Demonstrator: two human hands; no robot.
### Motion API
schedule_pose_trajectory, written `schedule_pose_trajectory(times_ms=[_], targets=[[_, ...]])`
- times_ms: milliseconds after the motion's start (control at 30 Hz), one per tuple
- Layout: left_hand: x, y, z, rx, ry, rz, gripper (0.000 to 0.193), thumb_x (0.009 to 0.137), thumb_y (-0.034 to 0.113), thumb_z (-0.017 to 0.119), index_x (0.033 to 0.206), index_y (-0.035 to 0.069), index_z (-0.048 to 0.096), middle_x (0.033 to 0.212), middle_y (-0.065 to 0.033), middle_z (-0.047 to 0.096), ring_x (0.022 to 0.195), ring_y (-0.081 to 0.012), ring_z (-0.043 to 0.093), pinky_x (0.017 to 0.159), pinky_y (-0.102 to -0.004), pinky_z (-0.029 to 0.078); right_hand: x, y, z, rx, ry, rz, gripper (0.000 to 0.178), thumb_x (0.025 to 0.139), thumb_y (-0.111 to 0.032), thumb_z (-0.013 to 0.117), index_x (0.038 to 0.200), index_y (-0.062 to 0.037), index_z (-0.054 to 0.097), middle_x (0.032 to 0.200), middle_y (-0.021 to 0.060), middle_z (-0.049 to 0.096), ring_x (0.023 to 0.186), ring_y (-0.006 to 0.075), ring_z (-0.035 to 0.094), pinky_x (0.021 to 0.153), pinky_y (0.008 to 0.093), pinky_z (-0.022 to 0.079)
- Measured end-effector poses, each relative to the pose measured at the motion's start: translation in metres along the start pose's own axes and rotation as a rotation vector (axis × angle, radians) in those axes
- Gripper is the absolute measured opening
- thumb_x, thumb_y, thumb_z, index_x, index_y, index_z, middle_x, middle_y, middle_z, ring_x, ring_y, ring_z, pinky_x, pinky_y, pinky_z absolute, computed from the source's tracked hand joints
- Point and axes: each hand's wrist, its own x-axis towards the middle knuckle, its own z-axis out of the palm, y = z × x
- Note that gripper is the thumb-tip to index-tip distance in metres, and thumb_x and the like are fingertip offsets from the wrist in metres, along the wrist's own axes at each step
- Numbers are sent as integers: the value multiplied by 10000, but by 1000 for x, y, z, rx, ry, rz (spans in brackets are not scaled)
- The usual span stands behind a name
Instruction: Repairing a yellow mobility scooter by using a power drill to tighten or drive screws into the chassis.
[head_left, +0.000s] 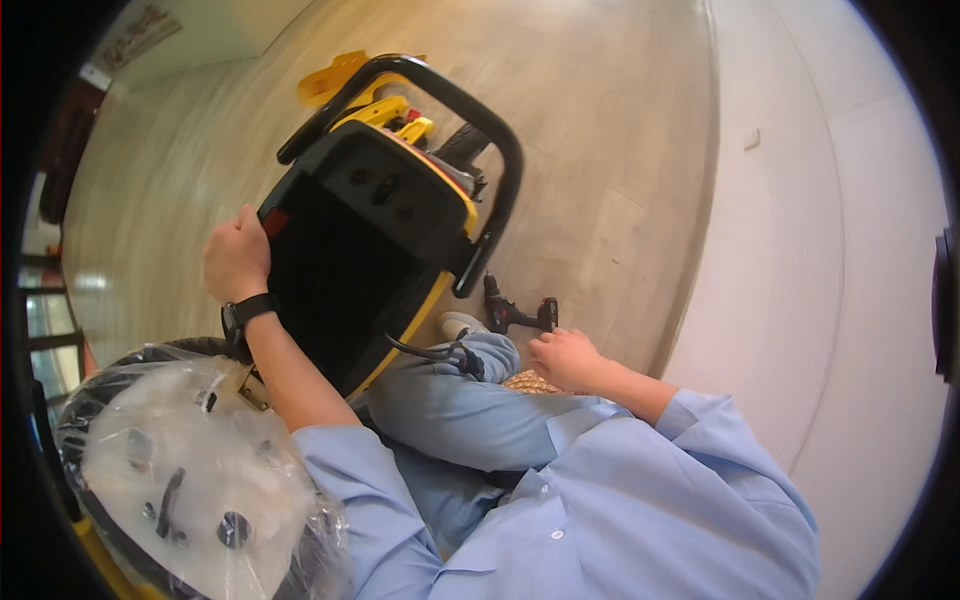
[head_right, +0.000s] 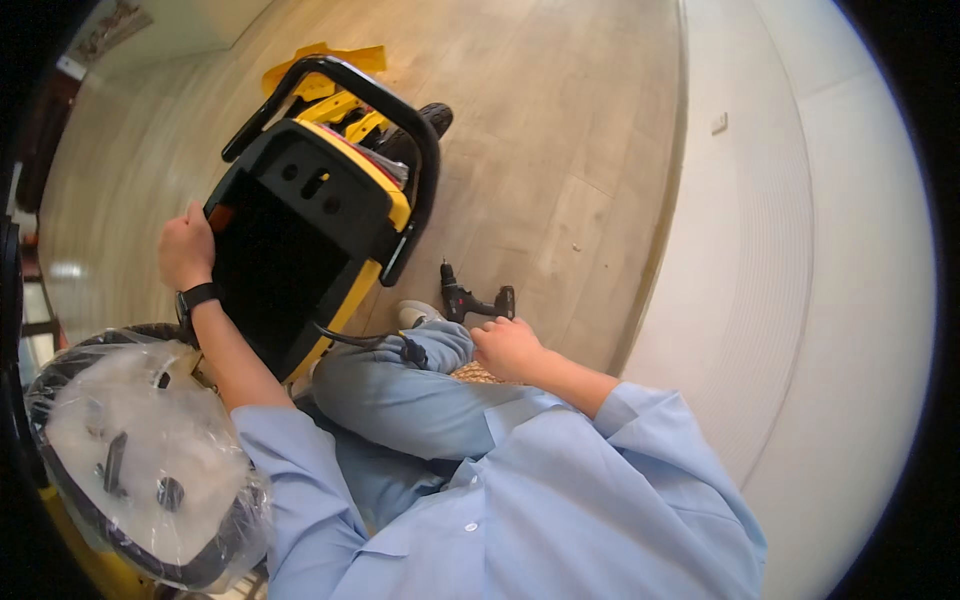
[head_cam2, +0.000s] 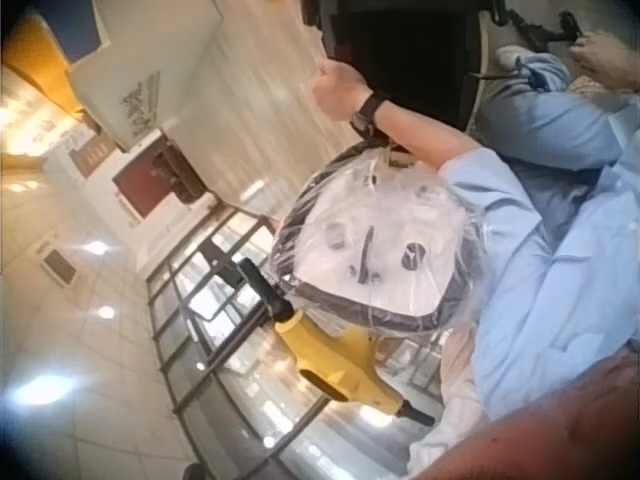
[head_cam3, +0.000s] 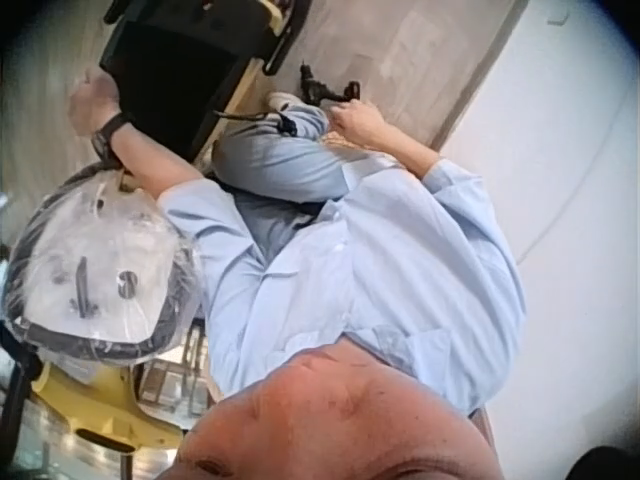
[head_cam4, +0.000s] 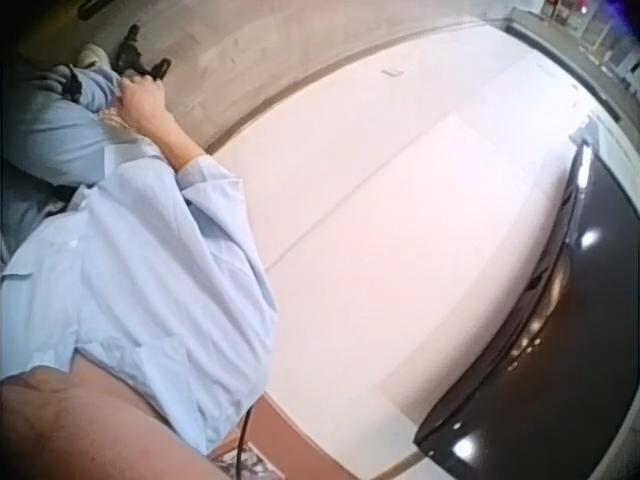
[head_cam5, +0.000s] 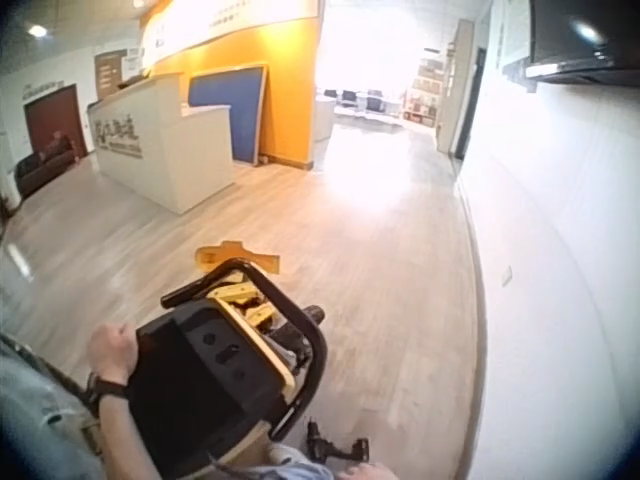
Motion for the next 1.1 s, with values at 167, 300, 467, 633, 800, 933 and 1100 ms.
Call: schedule_pose_trajectory(times_ms=[167,300,467,633,800,933,1100], targets=[[4,-2,6,25,33,19,556,908,489,431,1018,64,772,1052,-233,723,999,-440,689,839,-524,541,-48,31,1,-196,-208,206,277,903,-344,664,1038,-102,672,1059,116,713,1064,297,671,892,480,496],[3,0,4,26,34,19,585,920,503,416,1055,51,762,1082,-246,714,1025,-455,678,863,-536,534,-67,20,-4,-141,-330,282,327,902,-316,652,1150,-104,675,1092,143,716,1099,319,669,902,507,504],[4,2,4,-6,22,32,600,926,507,407,1082,36,744,1106,-262,699,1054,-473,658,881,-554,520,-61,10,3,-3,-355,268,330,912,-263,619,1193,-97,669,1135,156,717,1098,348,679,898,501,534],[4,2,7,59,93,30,614,926,526,413,1023,23,751,1064,-251,710,1010,-487,663,852,-561,521,-14,56,31,44,-475,309,321,916,-212,602,1203,-81,659,1169,177,714,1119,366,679,903,487,561],[4,-18,11,118,153,4,528,907,465,448,964,54,775,969,-241,721,915,-475,685,783,-559,534,60,92,111,102,-315,372,372,909,-195,603,1254,-56,602,1178,221,698,1120,375,675,906,488,562],[-9,9,11,36,200,38,444,883,400,482,885,53,759,877,-249,695,835,-476,673,719,-559,517,109,135,166,224,-110,535,435,873,-187,655,1269,-53,536,1270,221,609,1211,385,605,943,479,544],[-12,-4,4,57,289,28,400,871,355,511,783,28,724,768,-253,652,732,-479,647,631,-541,495,149,151,206,151,130,616,515,777,-153,718,1241,-59,515,1304,173,542,1257,368,537,948,493,529]])
